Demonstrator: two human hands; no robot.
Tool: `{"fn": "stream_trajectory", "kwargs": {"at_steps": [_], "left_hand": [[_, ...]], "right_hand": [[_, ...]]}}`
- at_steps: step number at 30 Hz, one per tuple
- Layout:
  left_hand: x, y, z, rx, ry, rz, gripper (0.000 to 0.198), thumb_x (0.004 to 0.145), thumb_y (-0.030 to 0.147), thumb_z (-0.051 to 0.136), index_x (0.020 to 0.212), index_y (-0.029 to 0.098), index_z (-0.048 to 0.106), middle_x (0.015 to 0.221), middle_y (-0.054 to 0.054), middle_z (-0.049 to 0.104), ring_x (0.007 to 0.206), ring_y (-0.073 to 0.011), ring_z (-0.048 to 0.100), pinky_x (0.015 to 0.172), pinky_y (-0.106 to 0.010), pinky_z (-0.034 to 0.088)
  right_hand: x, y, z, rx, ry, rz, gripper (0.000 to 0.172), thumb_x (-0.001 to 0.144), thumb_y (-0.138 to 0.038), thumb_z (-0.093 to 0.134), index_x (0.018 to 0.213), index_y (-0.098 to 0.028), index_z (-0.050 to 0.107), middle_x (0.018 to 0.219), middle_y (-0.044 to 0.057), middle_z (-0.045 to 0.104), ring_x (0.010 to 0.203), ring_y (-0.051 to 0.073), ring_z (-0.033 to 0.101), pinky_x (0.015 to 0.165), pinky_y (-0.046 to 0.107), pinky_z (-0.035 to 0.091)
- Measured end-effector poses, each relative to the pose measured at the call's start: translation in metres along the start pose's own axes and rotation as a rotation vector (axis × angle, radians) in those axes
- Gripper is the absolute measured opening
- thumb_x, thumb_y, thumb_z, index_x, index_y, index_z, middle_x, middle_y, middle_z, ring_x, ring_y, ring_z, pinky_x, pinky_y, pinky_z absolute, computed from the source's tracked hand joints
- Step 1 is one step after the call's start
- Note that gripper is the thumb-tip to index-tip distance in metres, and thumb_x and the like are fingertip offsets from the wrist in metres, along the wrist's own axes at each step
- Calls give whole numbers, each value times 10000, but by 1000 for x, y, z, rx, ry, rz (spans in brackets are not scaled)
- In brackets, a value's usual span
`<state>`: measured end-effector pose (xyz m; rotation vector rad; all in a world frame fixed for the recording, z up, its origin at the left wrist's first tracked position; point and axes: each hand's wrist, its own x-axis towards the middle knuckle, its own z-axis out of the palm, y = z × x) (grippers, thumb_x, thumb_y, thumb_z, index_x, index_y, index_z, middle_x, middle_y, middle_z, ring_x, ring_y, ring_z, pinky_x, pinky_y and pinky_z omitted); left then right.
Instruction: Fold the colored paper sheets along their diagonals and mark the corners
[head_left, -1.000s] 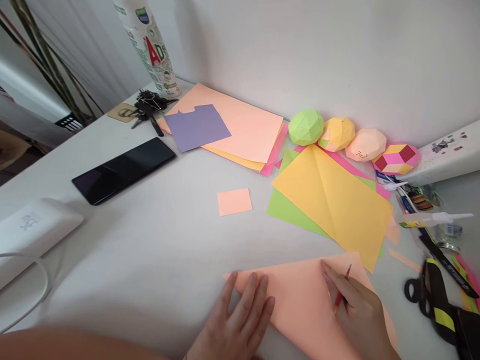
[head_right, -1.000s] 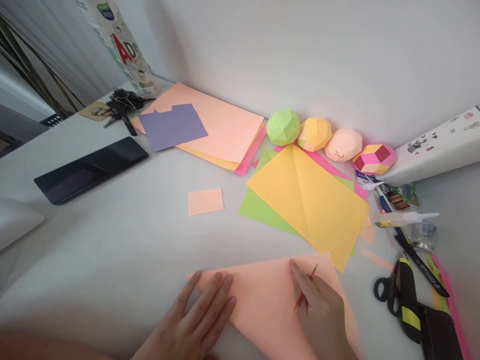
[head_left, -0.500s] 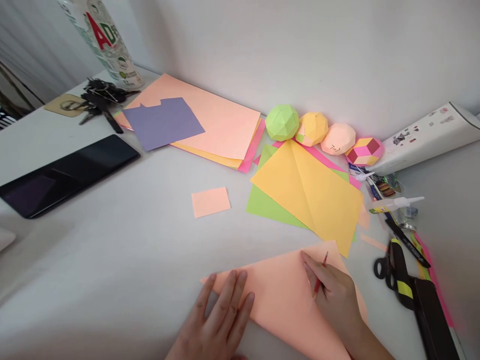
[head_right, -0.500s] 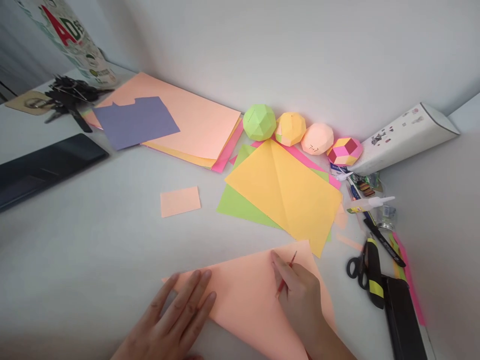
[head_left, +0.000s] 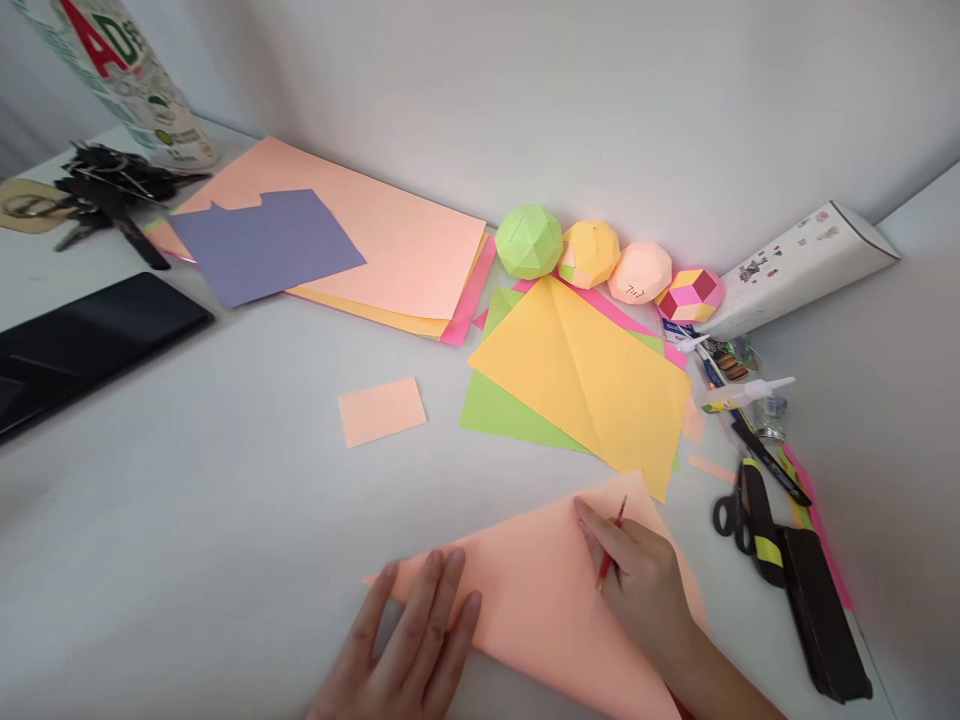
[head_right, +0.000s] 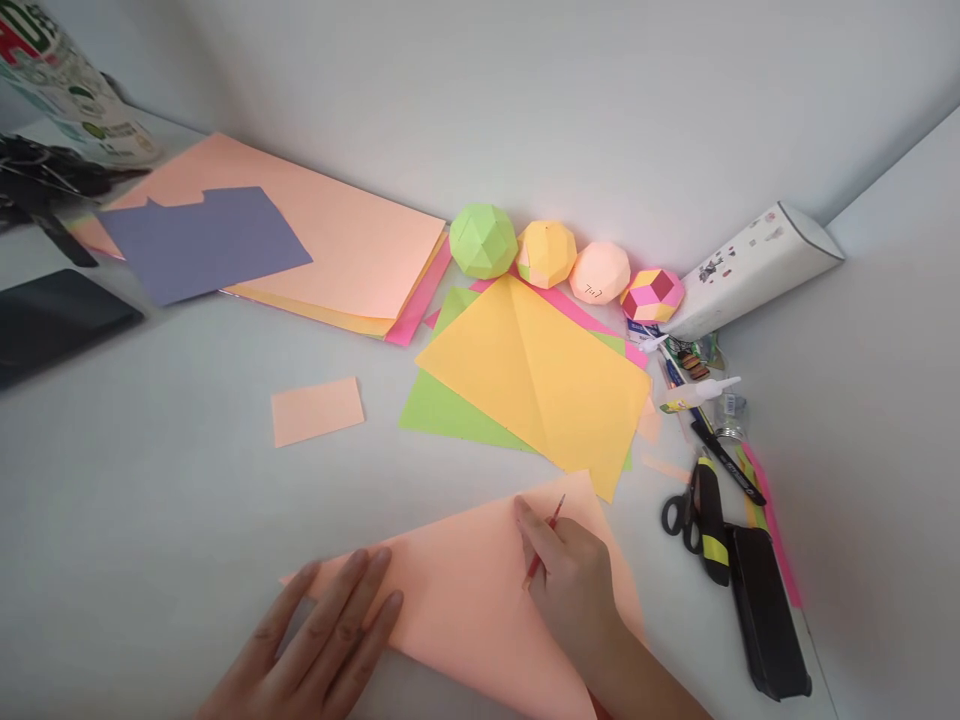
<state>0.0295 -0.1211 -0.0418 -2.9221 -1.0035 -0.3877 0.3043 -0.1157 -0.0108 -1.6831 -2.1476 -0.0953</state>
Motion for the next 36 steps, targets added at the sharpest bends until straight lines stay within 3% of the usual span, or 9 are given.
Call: {"fn": "stream_trajectory", "kwargs": {"at_steps": [12, 18, 26, 36], "left_hand": [[1, 1, -2, -10, -19, -12, 722, 803, 706, 490, 1255, 150, 573, 1337, -183, 535, 1404, -377, 187, 1113, -620, 161], [3, 1, -3, 17, -34, 11, 751, 784, 725, 498, 1262, 150, 568, 1355, -189, 512, 1358, -397, 272, 1081, -637, 193], [11, -3, -14, 125, -111, 43, 700, 830, 727, 403, 1290, 219, 542, 1368, -156, 503, 1312, -390, 304, 963, -639, 261], [18, -9, -25, 152, -84, 32, 585, 932, 633, 280, 1265, 248, 569, 1307, -126, 544, 1194, -359, 406, 864, -567, 286]], "right_hand": [[2, -1, -1, 22, 20, -16, 469, 810, 22, 405, 1141, -169, 677, 492, -57, 401, 440, 84, 347, 403, 182, 295], [2, 0, -1, 16, 13, -14, 516, 791, 28, 386, 1168, -191, 663, 494, -55, 408, 443, 87, 364, 407, 184, 310], [3, 5, -3, -12, 4, -53, 426, 779, 11, 393, 1016, -139, 715, 485, -48, 405, 418, 83, 377, 411, 183, 332], [-22, 26, 4, -72, -95, 17, 452, 751, -89, 436, 1089, -207, 712, 462, -33, 401, 400, 102, 359, 413, 214, 313]]}}
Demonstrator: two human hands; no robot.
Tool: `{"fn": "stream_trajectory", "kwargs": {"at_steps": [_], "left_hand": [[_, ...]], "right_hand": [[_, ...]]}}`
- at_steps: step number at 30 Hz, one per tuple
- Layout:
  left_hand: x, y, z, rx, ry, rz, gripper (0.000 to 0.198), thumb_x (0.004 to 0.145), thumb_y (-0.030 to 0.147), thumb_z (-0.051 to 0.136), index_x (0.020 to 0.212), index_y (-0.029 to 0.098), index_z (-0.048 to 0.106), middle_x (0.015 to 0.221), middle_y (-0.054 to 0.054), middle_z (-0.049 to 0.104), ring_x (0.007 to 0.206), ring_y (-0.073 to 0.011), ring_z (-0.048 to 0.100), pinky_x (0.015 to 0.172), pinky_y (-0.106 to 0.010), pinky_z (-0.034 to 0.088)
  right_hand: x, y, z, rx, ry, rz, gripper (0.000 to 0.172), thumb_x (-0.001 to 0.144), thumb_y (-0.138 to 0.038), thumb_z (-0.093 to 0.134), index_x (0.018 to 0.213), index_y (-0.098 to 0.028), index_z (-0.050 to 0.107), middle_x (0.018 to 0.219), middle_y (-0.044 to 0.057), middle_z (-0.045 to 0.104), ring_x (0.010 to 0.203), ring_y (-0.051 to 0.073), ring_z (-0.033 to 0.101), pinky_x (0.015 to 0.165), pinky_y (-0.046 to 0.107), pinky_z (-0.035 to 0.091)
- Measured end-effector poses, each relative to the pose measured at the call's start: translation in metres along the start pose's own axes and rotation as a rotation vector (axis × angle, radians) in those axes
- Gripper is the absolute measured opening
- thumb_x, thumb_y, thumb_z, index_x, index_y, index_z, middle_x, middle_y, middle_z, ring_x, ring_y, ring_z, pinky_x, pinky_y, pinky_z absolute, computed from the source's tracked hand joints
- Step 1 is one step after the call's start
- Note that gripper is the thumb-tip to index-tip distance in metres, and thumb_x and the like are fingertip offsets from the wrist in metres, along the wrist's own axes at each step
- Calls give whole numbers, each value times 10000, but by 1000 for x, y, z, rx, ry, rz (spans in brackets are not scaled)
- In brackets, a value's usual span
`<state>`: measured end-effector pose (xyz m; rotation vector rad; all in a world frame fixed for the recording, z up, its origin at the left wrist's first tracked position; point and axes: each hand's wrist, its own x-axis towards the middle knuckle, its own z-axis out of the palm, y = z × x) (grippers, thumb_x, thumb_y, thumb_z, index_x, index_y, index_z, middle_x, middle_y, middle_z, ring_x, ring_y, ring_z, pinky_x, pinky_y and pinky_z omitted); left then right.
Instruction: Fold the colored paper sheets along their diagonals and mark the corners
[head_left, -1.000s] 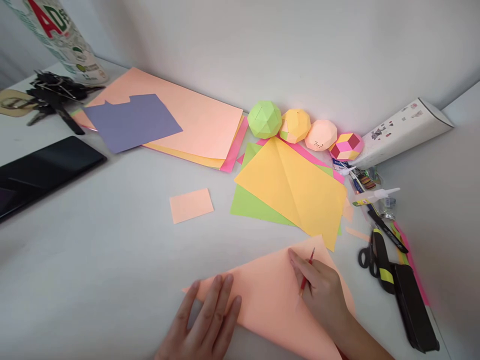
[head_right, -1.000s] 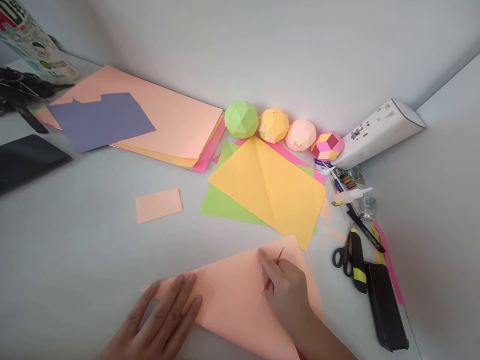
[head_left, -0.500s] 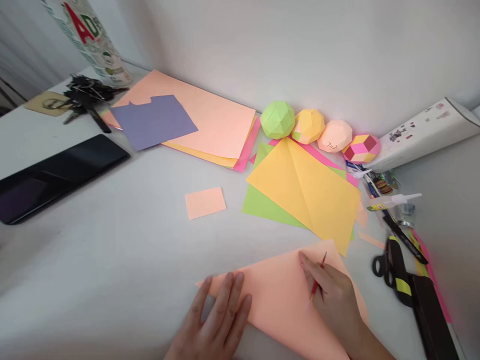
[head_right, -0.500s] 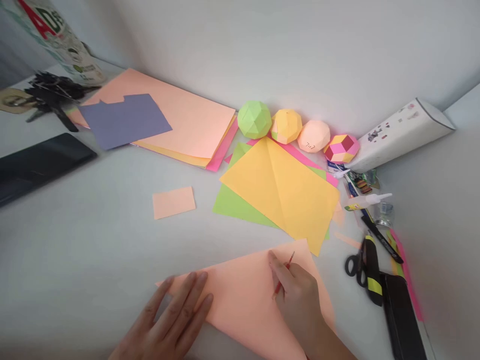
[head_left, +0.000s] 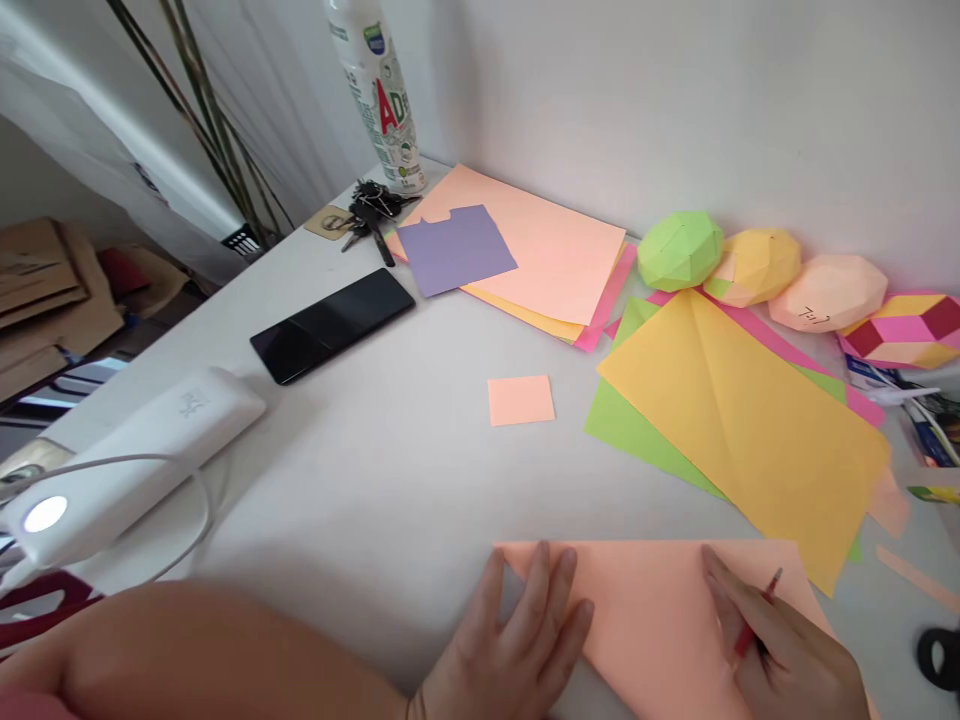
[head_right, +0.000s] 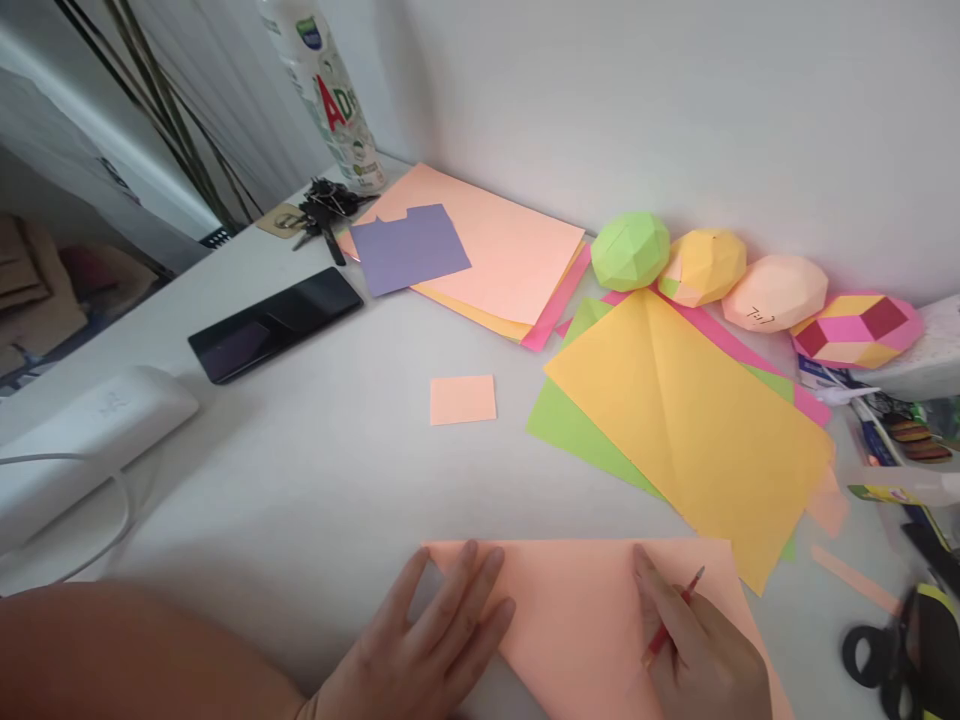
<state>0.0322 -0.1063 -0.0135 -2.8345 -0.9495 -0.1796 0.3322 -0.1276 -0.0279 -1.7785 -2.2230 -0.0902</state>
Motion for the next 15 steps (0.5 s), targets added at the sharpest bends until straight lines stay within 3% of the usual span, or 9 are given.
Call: {"fn": "stream_trajectory", "kwargs": {"at_steps": [9, 15], "left_hand": [[-2, 0, -2, 73, -25, 39, 547, 965, 565, 257, 1321, 253, 532, 1372, -99, 501, 1213, -317, 424, 872, -528, 336], [-2, 0, -4, 88, -29, 31, 530, 976, 536, 240, 1343, 265, 507, 1401, -90, 472, 1212, -304, 420, 878, -514, 341]], "right_hand": [[-2, 5, 0, 24, -28, 15, 518, 698, -81, 468, 1130, -245, 701, 453, -35, 394, 381, 107, 376, 409, 221, 331], [-2, 4, -1, 40, -43, 62, 474, 718, -108, 466, 1106, -233, 708, 458, -33, 409, 374, 111, 374, 399, 226, 342]]}}
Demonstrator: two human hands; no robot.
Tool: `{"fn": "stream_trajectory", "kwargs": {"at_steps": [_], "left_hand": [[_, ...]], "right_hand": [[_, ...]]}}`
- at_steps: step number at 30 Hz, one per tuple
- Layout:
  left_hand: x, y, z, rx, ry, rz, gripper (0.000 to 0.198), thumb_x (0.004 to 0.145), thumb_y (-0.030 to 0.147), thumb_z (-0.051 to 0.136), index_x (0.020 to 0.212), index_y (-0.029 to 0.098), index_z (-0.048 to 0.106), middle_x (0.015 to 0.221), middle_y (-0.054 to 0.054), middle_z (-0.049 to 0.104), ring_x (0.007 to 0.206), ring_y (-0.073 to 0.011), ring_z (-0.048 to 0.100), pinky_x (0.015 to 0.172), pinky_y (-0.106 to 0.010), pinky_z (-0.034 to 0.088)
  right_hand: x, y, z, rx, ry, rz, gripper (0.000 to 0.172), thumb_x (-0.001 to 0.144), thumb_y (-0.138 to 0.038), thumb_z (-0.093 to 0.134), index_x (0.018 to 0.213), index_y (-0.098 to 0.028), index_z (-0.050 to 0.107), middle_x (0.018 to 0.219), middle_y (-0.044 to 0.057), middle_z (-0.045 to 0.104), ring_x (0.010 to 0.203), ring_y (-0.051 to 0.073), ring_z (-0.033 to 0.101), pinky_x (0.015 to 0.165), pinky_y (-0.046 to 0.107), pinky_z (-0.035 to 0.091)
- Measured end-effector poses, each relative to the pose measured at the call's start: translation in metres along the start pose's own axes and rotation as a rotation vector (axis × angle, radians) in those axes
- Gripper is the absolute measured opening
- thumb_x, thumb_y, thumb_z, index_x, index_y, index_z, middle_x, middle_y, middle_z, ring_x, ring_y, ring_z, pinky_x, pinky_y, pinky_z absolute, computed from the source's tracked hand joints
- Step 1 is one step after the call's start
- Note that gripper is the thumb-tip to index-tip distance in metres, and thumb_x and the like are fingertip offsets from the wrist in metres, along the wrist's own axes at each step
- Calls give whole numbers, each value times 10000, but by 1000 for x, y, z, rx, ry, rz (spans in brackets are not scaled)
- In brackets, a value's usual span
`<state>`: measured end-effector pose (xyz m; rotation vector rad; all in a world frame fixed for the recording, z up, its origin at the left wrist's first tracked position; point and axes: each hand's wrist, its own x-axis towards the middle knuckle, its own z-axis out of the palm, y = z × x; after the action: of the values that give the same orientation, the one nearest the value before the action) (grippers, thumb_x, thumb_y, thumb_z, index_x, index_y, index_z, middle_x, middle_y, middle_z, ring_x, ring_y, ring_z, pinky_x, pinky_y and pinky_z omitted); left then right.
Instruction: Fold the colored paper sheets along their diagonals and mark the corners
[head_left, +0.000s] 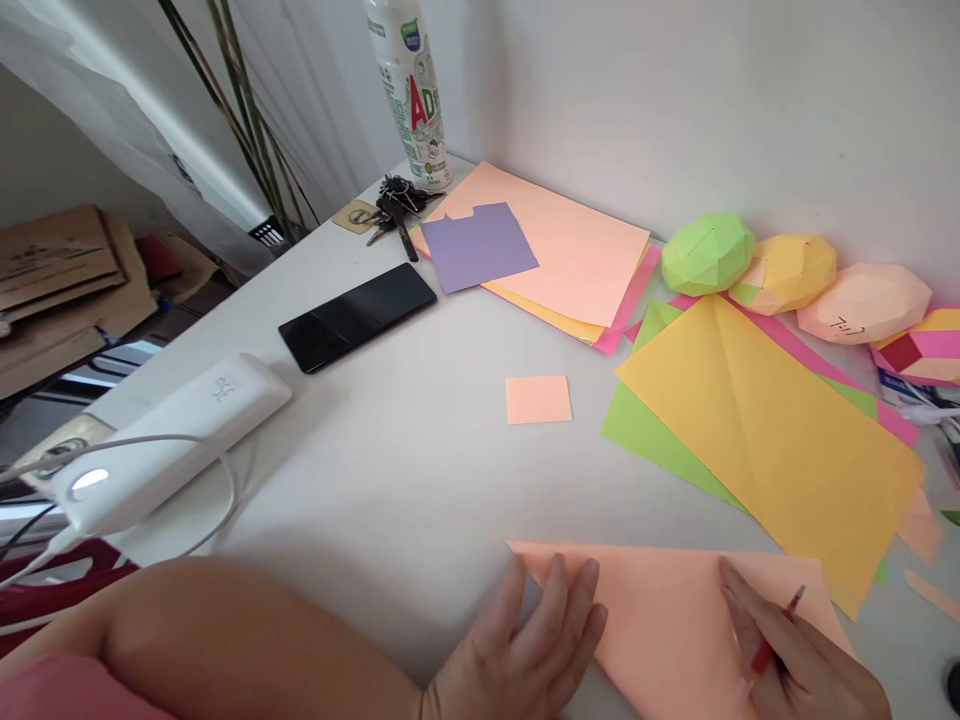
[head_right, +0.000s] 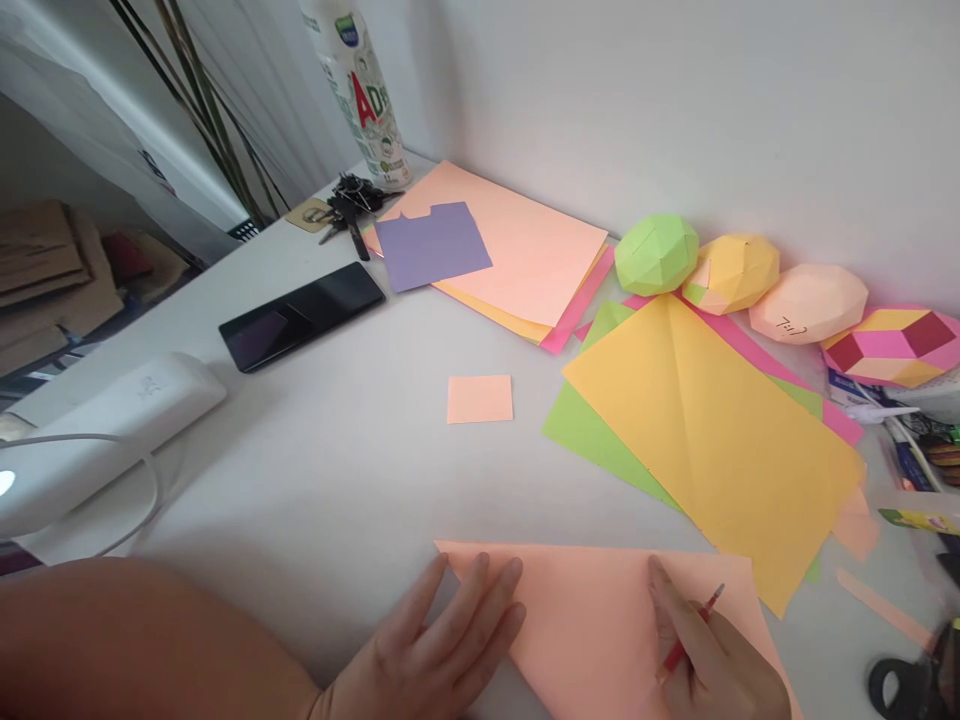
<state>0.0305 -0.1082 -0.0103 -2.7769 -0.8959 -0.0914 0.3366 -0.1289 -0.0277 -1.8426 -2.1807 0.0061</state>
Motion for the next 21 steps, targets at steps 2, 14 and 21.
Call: {"fn": "stream_trajectory", "kwargs": {"at_steps": [2, 14, 21], "left_hand": [[-1, 1, 1, 2, 11, -3, 519, 977, 527, 243, 1337, 270, 514, 1427, -82, 443, 1214, -292, 408, 871, -497, 343], [-2, 6, 5, -57, 31, -42, 596, 921, 638, 297, 1299, 255, 554, 1426, -95, 433, 1224, -310, 375, 907, -506, 316], [-2, 9, 9, -82, 78, -55, 606, 882, 662, 351, 1235, 240, 608, 1391, -96, 473, 1204, -316, 391, 905, -510, 314]], "right_hand": [[3, -4, -3, 29, -21, 54, 443, 737, -140, 474, 1100, -237, 708, 460, -34, 425, 368, 112, 385, 388, 221, 355], [32, -44, -21, 151, -58, 577, 340, 769, -498, 577, 944, -236, 705, 661, -12, 655, 456, 108, 547, 439, 179, 494], [36, -46, -26, 313, -81, 594, 271, 800, -458, 581, 815, -199, 658, 645, 0, 638, 518, 116, 574, 461, 161, 491]]}}
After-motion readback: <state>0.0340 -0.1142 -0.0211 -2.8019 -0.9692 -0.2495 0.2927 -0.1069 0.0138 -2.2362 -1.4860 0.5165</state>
